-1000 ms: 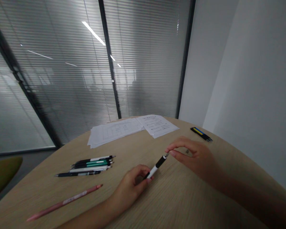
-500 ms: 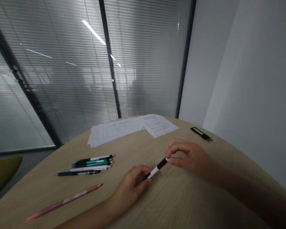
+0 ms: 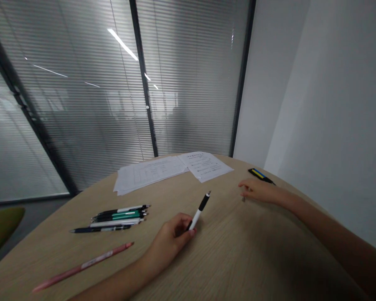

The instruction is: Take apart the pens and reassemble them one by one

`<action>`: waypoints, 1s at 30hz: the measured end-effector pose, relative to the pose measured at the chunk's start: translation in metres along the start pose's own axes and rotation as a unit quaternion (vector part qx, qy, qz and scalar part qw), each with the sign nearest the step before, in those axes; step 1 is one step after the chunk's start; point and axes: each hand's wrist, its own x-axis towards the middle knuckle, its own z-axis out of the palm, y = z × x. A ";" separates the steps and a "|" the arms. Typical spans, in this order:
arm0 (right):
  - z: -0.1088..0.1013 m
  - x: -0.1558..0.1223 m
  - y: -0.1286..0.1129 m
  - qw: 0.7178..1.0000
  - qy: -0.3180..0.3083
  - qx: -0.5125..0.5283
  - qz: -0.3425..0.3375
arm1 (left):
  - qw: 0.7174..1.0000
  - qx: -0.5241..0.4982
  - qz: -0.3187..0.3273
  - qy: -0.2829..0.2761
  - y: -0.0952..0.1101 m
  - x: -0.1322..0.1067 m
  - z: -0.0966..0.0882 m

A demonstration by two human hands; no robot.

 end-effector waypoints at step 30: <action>-0.038 -0.044 -0.085 0.954 0.076 0.191 -0.216 | 0.873 0.362 0.318 0.081 -0.008 -0.003 -0.016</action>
